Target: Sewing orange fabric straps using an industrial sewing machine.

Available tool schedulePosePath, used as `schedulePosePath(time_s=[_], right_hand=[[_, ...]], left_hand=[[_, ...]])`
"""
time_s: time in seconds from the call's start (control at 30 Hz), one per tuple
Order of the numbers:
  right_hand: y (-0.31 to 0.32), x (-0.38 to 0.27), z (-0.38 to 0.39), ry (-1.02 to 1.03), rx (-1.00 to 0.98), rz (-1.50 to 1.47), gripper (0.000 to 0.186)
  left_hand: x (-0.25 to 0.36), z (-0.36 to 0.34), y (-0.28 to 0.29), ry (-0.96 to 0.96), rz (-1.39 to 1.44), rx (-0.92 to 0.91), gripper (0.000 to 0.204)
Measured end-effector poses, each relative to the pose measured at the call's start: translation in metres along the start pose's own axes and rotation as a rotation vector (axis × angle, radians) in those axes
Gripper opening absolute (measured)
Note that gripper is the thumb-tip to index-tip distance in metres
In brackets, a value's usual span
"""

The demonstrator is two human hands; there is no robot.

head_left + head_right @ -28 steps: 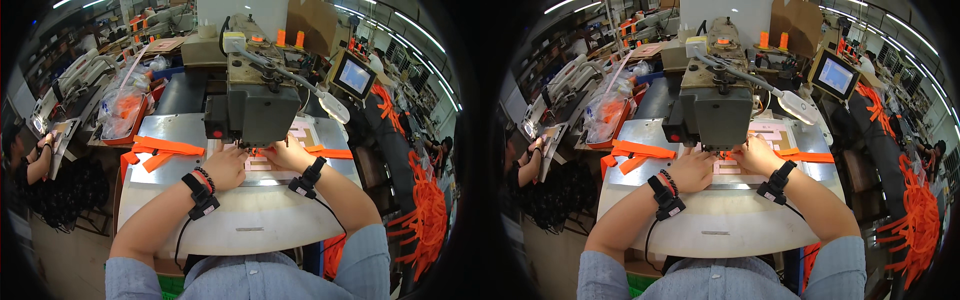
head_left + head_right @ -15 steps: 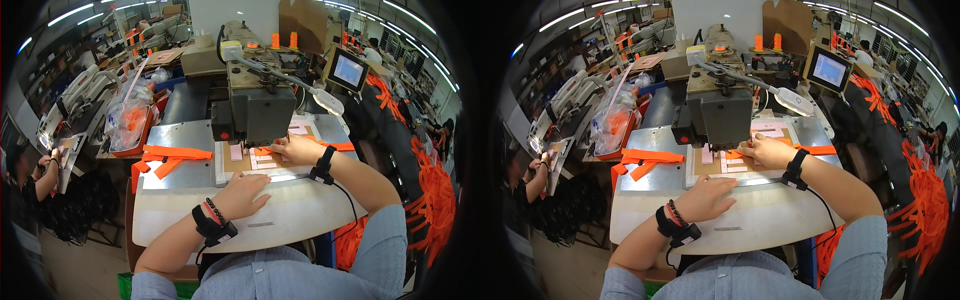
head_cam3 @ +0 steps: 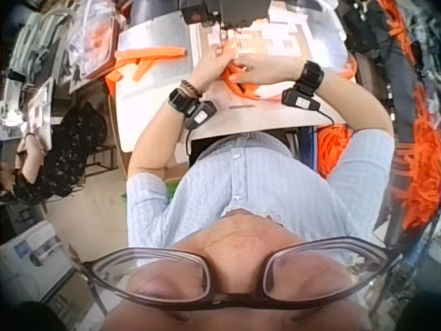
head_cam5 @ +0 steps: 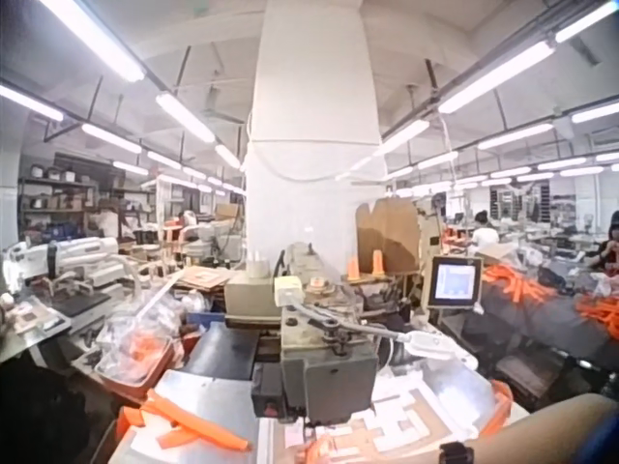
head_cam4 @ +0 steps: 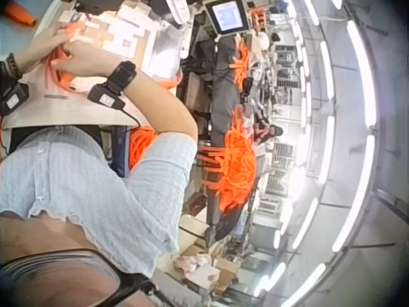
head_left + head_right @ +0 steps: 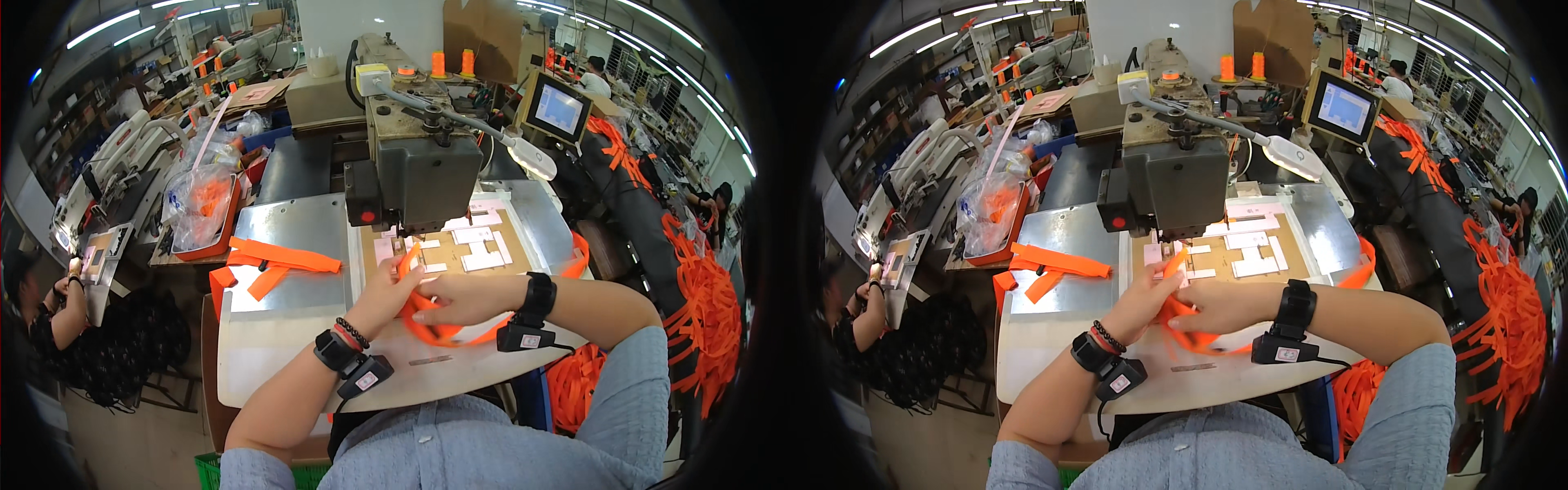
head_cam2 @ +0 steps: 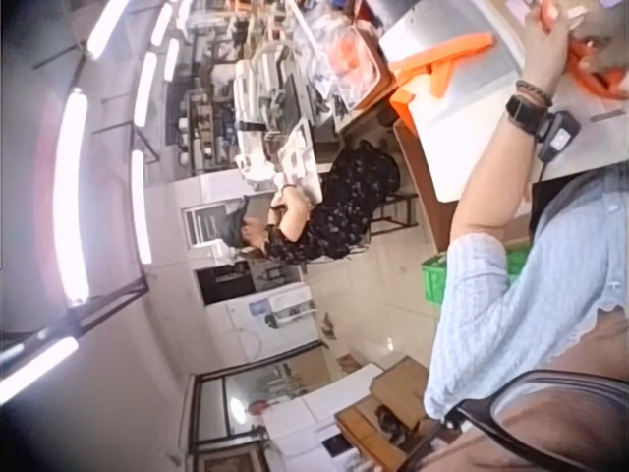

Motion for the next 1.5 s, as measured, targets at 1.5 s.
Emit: schedulePosePath(time_s=[1.5], right_hand=[[-0.035, 0.294, 0.261, -0.602, 1.170, -0.623, 0.020]], left_hand=[[0.120, 0.141, 0.129, -0.167, -0.816, 0.062, 0.037]])
Point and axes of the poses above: each hand's wrist, its own z-axis away from the middle knuckle, its own y-axis out of the back of the hand, x = y × z, the point moved 5 cm from there along -z, towards the middle knuckle, and after that the axes turned 10 degrees about -y, right-handed, at the moved point
